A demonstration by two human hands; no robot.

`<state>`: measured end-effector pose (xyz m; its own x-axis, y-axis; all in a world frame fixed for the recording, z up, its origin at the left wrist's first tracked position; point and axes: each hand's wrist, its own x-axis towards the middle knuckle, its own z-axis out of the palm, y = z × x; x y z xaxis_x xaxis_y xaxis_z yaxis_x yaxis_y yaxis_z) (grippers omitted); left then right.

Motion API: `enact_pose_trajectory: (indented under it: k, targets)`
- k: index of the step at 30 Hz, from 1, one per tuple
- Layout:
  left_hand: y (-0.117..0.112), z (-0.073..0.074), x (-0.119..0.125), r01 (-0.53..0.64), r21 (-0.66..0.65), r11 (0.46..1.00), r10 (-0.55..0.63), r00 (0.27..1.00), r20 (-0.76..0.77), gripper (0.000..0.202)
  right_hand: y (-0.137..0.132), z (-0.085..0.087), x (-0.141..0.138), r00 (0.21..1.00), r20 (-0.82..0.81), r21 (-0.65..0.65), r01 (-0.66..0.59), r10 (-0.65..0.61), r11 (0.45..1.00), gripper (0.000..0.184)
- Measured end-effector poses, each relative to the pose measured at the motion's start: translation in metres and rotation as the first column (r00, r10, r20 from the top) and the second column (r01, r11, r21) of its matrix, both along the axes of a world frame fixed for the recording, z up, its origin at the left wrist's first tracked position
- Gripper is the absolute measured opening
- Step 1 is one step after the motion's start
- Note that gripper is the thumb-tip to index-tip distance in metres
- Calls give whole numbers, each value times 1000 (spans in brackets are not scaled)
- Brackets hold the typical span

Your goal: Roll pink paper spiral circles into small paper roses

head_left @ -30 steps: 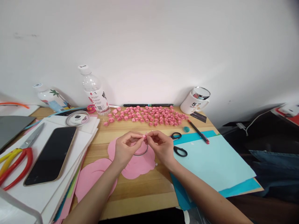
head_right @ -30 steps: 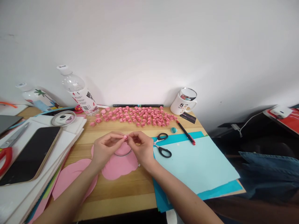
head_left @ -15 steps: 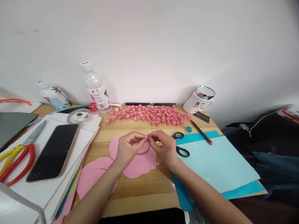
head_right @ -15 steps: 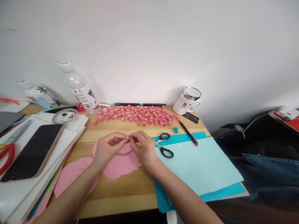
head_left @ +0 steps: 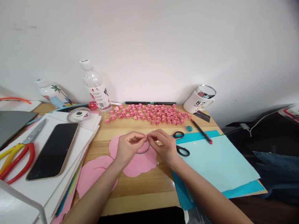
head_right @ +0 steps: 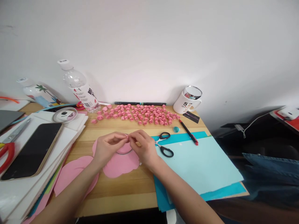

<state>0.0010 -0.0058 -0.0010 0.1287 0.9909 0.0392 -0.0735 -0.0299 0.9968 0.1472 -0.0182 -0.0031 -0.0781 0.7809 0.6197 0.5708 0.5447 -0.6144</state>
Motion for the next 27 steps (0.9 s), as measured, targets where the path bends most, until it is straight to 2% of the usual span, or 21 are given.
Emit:
enact_pose_trajectory:
  k: [6, 11, 15, 19, 22, 25, 27]
  targets:
    - [-2, 6, 1, -18, -34, 999, 17, 1000, -19, 6, 1, 1, 4, 999, 35, 6, -28, 28, 1000, 20]
    - [-1, 6, 2, -34, -87, 996, 35, 999, 12, 14, 3, -2, 5, 997, 57, -16, -42, 43, 999, 19]
    - [-1, 5, 2, -24, -67, 997, 26, 999, 28, 16, 3, 0, 5, 997, 47, -58, -63, 66, 996, 17]
    - [0, 7, 1, -27, -79, 997, 25, 999, -23, 9, 3, 0, 6, 987, -125, -212, -130, 105, 969, 14]
    - [3, 5, -1, -6, -151, 989, 15, 998, 64, 13, 4, -1, 8, 945, -315, -344, -202, 90, 917, 11]
    - [5, 3, -2, 4, -197, 980, 25, 989, 145, 13, 4, -2, 9, 931, -354, -383, -228, 86, 895, 11]
    - [6, 3, -3, 0, -191, 982, 24, 992, 124, 13, 4, -3, 8, 935, -339, -375, -238, 106, 896, 11]
